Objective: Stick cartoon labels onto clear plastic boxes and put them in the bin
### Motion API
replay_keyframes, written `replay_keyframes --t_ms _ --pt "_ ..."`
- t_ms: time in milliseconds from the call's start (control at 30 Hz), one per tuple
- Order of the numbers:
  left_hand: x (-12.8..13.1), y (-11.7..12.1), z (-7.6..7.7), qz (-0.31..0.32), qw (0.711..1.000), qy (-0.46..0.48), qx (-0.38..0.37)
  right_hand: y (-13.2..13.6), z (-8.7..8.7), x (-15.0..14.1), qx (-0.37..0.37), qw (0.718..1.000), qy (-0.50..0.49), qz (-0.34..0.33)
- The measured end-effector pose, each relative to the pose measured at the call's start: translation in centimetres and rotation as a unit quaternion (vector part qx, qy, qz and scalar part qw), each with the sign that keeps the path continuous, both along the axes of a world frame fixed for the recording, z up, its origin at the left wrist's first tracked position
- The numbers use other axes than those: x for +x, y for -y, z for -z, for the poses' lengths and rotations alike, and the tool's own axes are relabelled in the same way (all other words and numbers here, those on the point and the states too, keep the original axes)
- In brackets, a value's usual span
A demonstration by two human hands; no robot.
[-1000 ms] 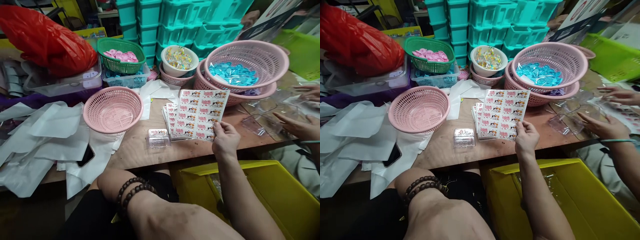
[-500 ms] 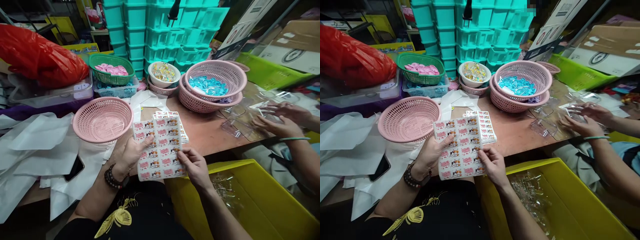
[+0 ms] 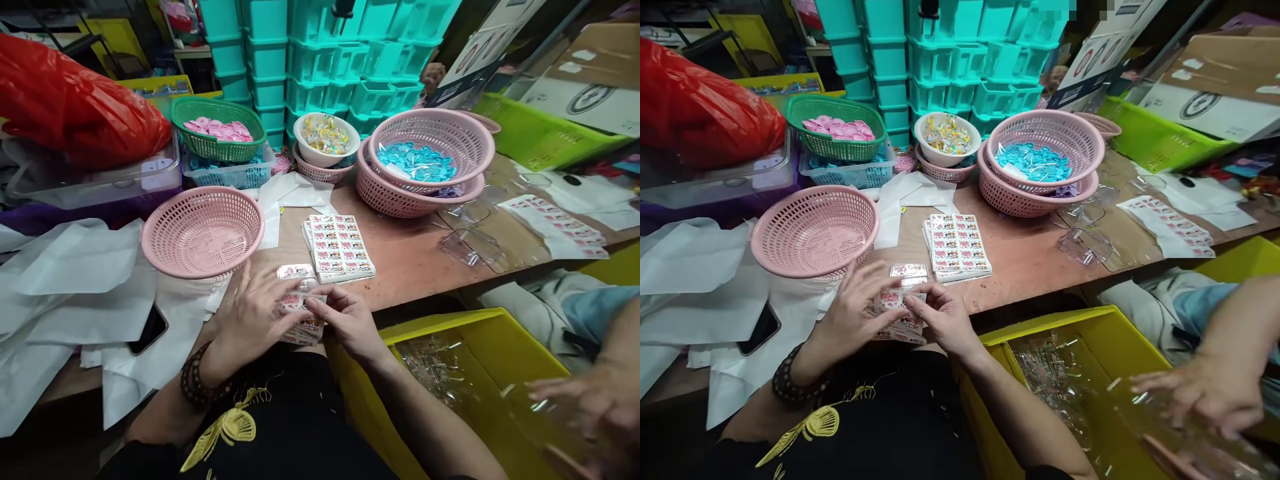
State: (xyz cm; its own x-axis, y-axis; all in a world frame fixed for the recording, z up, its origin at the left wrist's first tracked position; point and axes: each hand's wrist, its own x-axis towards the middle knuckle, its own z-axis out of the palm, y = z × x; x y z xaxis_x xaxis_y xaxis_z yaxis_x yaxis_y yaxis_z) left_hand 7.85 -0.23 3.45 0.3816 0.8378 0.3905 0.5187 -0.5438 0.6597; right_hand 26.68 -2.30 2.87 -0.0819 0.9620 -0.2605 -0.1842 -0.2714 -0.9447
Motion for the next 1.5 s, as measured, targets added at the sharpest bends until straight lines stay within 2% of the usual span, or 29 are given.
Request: replay_keyframes --t_ms 67,167,300,400,500,667,833,933,1033,1100,1167,1300,1433,1500 --pt "-0.1 -0.6 -0.2 0.040 0.997 -0.032 -0.065 0.1 0.3 0.1 0.000 1.000 -0.010 -0.006" --pt "-0.1 -1.2 -0.3 0.057 0.990 -0.044 -0.123 0.1 0.4 0.9 0.026 1.000 0.011 -0.003" --pt "-0.2 -1.5 -0.4 0.089 0.987 -0.035 -0.130 -0.1 0.2 2.0 0.030 0.998 0.035 -0.042" --pt "-0.4 -1.7 -0.2 0.112 0.986 -0.021 -0.119 -0.4 0.4 2.4 -0.014 0.994 0.009 -0.109" --pt "-0.6 -1.9 0.1 0.130 0.986 -0.012 -0.105 -0.8 0.8 2.4 -0.019 0.990 -0.021 -0.139" --pt "-1.0 -2.1 0.7 0.154 0.981 0.012 -0.116 -0.8 1.3 1.6 0.042 0.991 0.053 -0.115" --pt "-1.0 -2.1 0.7 0.108 0.972 0.009 -0.208 0.0 1.4 1.1 0.129 0.985 0.092 -0.074" --pt "-0.9 -2.1 0.8 0.094 0.962 0.019 -0.257 0.8 1.4 0.9 0.216 0.955 0.192 -0.060" --pt "-0.8 -2.2 1.1 0.091 0.954 0.041 -0.283 1.3 1.7 0.6 0.319 0.898 0.304 0.014" --pt "-0.8 -2.4 1.3 0.095 0.945 0.055 -0.309 1.4 2.0 0.4 0.366 0.869 0.330 0.052" --pt "-0.8 -2.4 1.5 0.100 0.939 0.063 -0.323 1.5 2.3 0.3 0.384 0.858 0.332 0.074" --pt "-0.8 -2.4 1.5 0.093 0.942 0.059 -0.316 1.5 2.8 0.2 0.361 0.869 0.328 0.085" --pt "-0.7 -2.3 1.4 0.097 0.949 0.060 -0.294 1.4 3.1 0.1 0.288 0.916 0.271 0.066" --pt "-0.7 -2.2 1.4 0.098 0.951 0.061 -0.286 1.4 3.2 0.1 0.265 0.930 0.247 0.054"
